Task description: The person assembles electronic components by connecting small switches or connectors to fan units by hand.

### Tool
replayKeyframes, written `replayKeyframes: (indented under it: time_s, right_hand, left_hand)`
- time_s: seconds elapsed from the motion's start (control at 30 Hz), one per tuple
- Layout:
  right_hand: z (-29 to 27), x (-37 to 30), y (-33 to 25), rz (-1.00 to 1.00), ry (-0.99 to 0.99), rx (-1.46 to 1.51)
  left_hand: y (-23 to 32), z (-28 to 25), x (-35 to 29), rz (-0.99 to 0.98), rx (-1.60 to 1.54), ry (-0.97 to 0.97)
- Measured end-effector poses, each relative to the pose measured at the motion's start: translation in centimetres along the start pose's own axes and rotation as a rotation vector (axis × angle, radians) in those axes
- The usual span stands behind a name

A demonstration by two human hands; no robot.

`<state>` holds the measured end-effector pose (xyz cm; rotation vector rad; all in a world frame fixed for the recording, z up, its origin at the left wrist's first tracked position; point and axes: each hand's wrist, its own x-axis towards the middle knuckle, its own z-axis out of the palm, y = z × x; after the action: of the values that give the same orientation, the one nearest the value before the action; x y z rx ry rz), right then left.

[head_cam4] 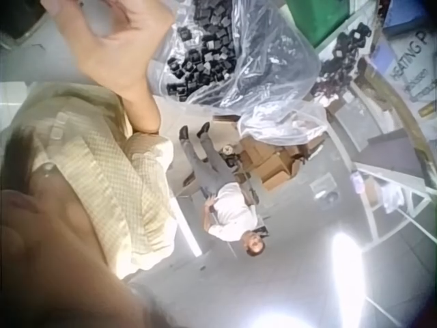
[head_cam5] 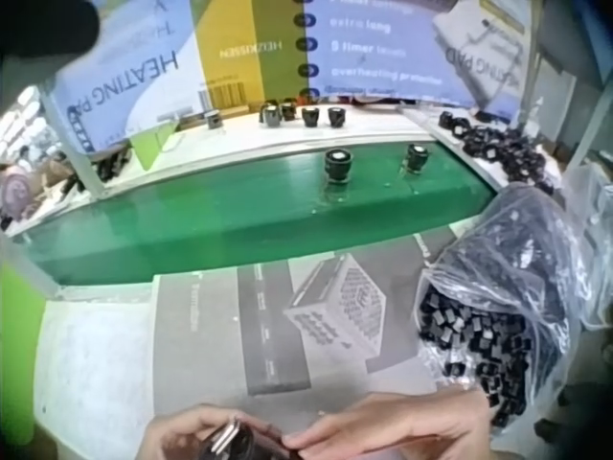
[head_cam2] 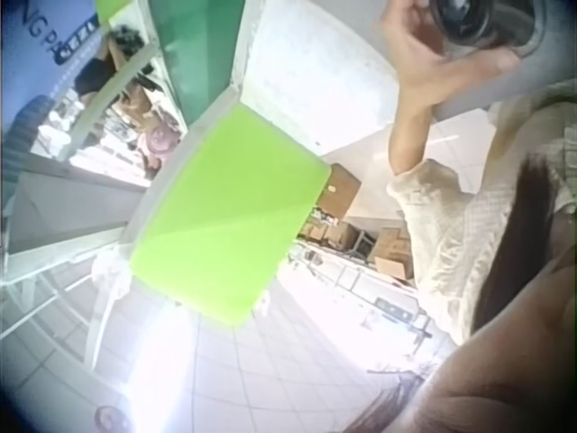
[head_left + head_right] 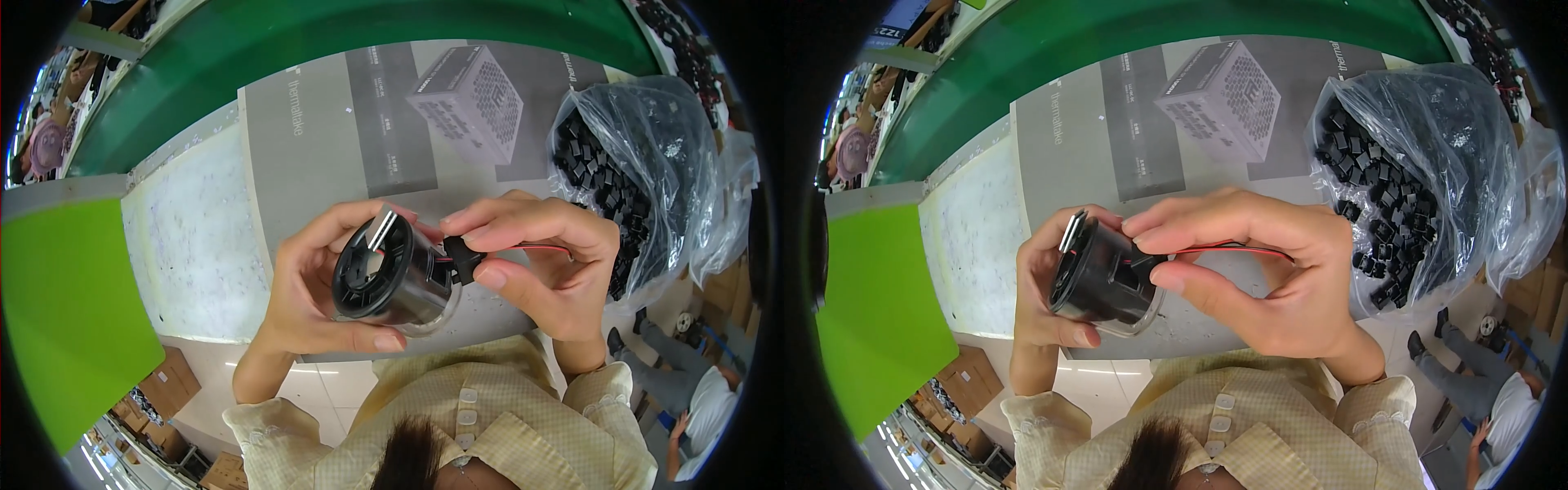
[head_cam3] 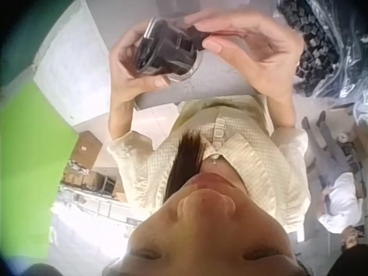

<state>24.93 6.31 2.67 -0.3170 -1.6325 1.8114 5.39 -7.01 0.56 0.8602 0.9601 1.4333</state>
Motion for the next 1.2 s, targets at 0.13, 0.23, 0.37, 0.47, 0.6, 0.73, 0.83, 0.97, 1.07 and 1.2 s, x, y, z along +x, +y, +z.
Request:
replayKeyframes:
  time_s: [0.13,0.23,0.37,0.47,0.6,0.73,0.83,0.97,1.07,1.2]
  right_hand:
    - [0.1,-0.3,-0.3,0.024,0.058,-0.015]
    - [-0.2,-0.2,-0.4,-0.046,0.017,-0.106]
    - [-0.3,-0.2,-0.2,-0.104,-0.013,-0.143]
    - [-0.3,-0.1,-0.2,-0.112,-0.017,-0.155]
    - [0.0,0.0,-0.1,-0.145,-0.002,-0.186]
    - [0.5,0.2,-0.4,-0.29,-0.016,-0.488]
    - [0.6,0.3,-0.5,-0.326,-0.019,-0.582]
    - [0.6,0.0,-0.7,-0.273,-0.026,-0.588]
    - [0.7,-0.2,-0.7,-0.257,-0.024,-0.586]
    - [1.0,-0.2,-1.0,-0.235,0.02,-0.601]
  left_hand:
    - [-0.2,0.0,0.1,0.059,0.03,-0.067]
    - [-0.3,-0.1,0.1,0.09,0.022,-0.076]
    - [-0.6,-0.3,0.2,0.142,0.073,-0.102]
    - [-0.4,-0.2,0.2,0.125,0.064,-0.102]
    - [-0.5,-0.1,0.2,0.124,0.058,-0.092]
    - [-0.4,0.2,0.2,0.096,0.079,-0.038]
    - [-0.6,0.0,0.2,0.092,0.074,-0.025]
    - [-0.4,0.5,-0.1,0.032,0.163,0.106]
    - [-0.5,-0.5,0.2,0.066,0.048,-0.05]
    - [-1.2,-0.1,0.4,0.068,-0.043,-0.041]
